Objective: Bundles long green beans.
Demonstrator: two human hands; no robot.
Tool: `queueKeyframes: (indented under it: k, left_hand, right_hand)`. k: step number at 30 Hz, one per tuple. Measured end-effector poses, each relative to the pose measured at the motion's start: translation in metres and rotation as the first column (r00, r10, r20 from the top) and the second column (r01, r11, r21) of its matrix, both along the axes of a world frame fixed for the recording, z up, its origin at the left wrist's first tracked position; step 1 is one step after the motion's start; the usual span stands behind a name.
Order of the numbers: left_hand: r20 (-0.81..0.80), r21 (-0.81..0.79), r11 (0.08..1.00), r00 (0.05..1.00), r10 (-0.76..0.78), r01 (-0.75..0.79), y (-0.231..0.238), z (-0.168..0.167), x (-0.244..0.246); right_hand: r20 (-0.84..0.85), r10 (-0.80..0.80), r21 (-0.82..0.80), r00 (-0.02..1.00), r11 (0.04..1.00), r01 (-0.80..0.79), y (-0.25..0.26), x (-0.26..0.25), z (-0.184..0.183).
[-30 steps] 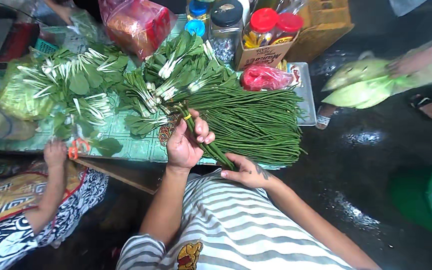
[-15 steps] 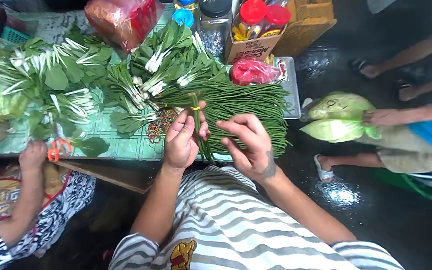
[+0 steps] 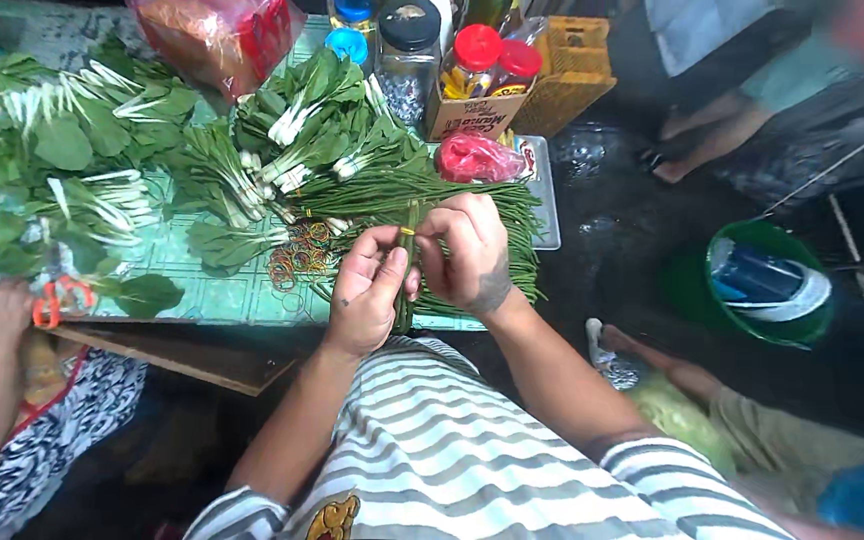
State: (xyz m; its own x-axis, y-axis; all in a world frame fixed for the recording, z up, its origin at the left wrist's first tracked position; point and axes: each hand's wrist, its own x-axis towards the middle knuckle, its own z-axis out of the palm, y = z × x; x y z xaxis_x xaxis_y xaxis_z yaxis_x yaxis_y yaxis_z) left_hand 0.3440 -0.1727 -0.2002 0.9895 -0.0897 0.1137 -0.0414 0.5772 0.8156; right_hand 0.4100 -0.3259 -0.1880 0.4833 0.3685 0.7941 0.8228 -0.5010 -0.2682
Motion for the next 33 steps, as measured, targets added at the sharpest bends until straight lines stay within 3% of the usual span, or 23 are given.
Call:
queueKeyframes:
  k: [4, 8, 11, 13, 16, 18, 22, 27, 30, 33]
  left_hand:
    - [-0.011, 0.117, 0.99, 0.997, 0.074, -0.072, -0.001, -0.001, 0.001]
    - [0.027, 0.207, 0.972, 0.994, 0.107, -0.11, 0.001, -0.001, 0.003]
    - [0.088, 0.281, 0.947, 0.987, 0.136, -0.156, 0.0, 0.002, 0.006]
    - [0.147, 0.326, 0.926, 0.978, 0.15, -0.191, -0.001, 0.004, 0.006]
    - [0.236, 0.374, 0.891, 0.956, 0.175, -0.256, -0.007, 0.004, 0.008]
    - [0.273, 0.374, 0.888, 0.947, 0.171, -0.269, -0.01, 0.003, 0.009]
    - [0.267, 0.338, 0.922, 0.959, 0.097, -0.187, -0.012, 0.003, 0.01]
    - [0.404, 0.423, 0.83, 0.895, 0.186, -0.363, -0.016, -0.001, 0.014]
    - [0.548, 0.509, 0.664, 0.801, 0.242, -0.548, -0.021, -0.009, 0.017]
    - [0.636, 0.529, 0.521, 0.72, 0.279, -0.67, -0.025, -0.017, 0.019]
  right_hand:
    - [-0.027, 0.044, -0.179, 0.999, 0.983, -0.048, -0.006, 0.006, 0.011]
    - [-0.043, 0.079, -0.167, 0.996, 0.982, -0.085, -0.01, 0.005, 0.011]
    - [-0.087, 0.086, 0.007, 0.992, 0.996, -0.086, -0.013, -0.001, 0.007]
    - [-0.241, 0.168, 0.24, 0.956, 0.965, -0.109, -0.01, -0.007, 0.004]
    - [-0.501, 0.514, 0.622, 0.697, 0.773, -0.123, -0.011, -0.013, 0.002]
    - [-0.505, 0.679, 0.764, 0.533, 0.639, -0.09, -0.015, -0.013, 0.0]
    - [-0.436, 0.792, 0.863, 0.427, 0.503, -0.051, -0.019, -0.011, 0.001]
    - [-0.458, 0.629, 0.815, 0.628, 0.579, 0.015, -0.007, -0.02, 0.005]
    - [-0.525, 0.399, 0.731, 0.752, 0.664, 0.157, 0.003, -0.029, 0.006]
    - [-0.552, 0.264, 0.695, 0.791, 0.67, 0.261, 0.011, -0.032, 0.001]
